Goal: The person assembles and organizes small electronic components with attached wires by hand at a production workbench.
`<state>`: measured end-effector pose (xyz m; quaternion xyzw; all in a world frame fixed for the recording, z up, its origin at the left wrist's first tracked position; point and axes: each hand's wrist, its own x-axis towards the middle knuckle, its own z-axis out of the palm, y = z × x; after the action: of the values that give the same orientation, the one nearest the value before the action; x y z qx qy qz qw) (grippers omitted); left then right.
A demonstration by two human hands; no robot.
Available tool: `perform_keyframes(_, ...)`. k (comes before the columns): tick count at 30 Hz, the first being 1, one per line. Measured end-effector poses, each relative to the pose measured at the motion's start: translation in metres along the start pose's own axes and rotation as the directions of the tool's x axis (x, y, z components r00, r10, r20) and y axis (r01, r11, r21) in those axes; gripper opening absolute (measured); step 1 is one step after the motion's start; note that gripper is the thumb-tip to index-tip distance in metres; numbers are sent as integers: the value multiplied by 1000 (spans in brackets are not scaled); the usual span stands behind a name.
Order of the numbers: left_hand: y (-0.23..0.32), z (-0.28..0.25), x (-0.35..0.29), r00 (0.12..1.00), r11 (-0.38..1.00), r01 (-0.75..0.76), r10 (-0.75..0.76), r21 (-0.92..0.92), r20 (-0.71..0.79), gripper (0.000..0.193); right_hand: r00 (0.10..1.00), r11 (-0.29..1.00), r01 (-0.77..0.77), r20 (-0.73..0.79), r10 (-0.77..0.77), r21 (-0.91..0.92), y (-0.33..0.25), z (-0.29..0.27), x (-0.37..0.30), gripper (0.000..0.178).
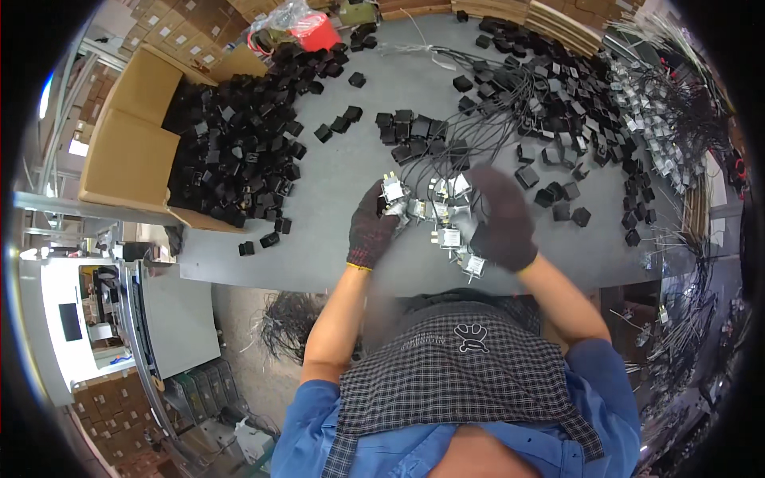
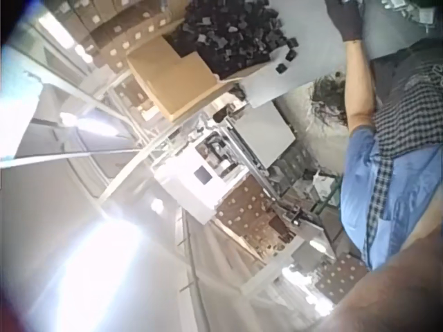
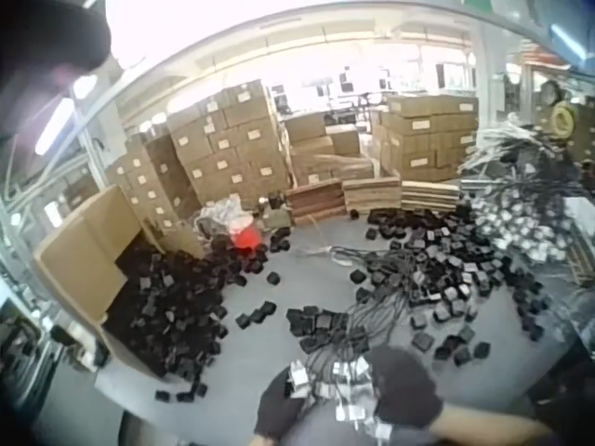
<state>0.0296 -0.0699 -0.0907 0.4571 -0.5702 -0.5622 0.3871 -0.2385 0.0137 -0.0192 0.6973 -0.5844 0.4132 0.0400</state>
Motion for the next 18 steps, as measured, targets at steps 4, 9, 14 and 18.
perform_keyframes(4,13,12,-2,994,994,108,-107,23,-15,65,921,991,-133,371,120,11,-11,-3,-32,79)
perform_keyframes(9,18,36,-29,984,984,143,-153,-108,-90,62,912,977,-176,395,114,123,16,-23,-37,73)
perform_keyframes(14,10,45,-42,986,986,166,-166,-14,-26,58,895,986,-148,414,169,-82,83,-46,-68,62)
perform_keyframes(18,8,31,-36,972,978,195,-183,-71,146,66,938,953,-299,200,282,55,57,-46,-68,61)
